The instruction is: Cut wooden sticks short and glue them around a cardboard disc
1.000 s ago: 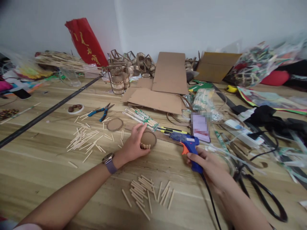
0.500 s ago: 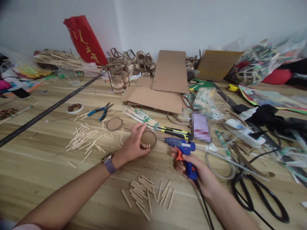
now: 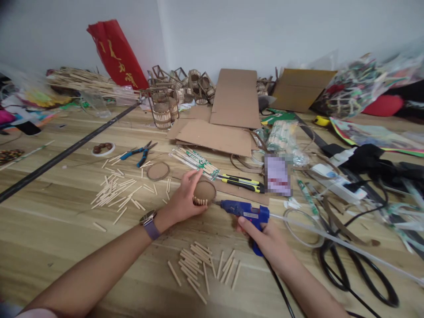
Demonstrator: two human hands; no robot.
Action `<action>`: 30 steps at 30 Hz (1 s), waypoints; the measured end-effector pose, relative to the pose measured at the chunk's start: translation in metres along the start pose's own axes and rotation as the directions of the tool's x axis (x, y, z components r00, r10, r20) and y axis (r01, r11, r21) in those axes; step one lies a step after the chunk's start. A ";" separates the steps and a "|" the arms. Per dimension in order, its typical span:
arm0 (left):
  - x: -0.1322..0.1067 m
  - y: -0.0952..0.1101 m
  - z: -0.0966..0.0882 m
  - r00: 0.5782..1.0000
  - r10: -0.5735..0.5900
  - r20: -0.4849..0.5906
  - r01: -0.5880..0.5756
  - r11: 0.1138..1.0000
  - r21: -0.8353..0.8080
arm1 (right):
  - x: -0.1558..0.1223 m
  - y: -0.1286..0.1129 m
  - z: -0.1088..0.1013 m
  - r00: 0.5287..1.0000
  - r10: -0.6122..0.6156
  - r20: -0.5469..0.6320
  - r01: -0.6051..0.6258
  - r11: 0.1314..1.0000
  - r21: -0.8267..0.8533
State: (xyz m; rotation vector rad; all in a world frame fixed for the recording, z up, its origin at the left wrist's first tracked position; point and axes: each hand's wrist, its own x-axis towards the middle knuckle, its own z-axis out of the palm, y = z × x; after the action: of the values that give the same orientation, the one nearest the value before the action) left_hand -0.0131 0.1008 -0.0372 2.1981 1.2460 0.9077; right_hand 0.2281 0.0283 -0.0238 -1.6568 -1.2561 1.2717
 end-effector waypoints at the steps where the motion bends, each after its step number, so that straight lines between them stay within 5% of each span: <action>1: 0.000 0.000 0.000 1.000 0.001 0.000 -0.001 1.000 0.001 | -0.001 0.001 0.001 1.000 -0.017 -0.020 0.016 0.998 -0.068; 11: 0.000 -0.003 0.002 1.000 0.005 -0.009 -0.005 1.000 0.016 | -0.003 -0.019 0.010 0.982 -0.185 0.047 0.186 0.875 -0.448; 30: 0.001 -0.002 0.002 1.000 0.022 -0.018 -0.022 1.000 -0.021 | -0.001 -0.018 0.015 0.961 -0.270 0.067 0.264 0.809 -0.526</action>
State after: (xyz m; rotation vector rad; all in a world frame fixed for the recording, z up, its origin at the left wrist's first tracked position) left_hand -0.0128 0.1021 -0.0393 2.1963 1.2171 0.9460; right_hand 0.2082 0.0327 -0.0111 -1.7575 -1.8846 0.7743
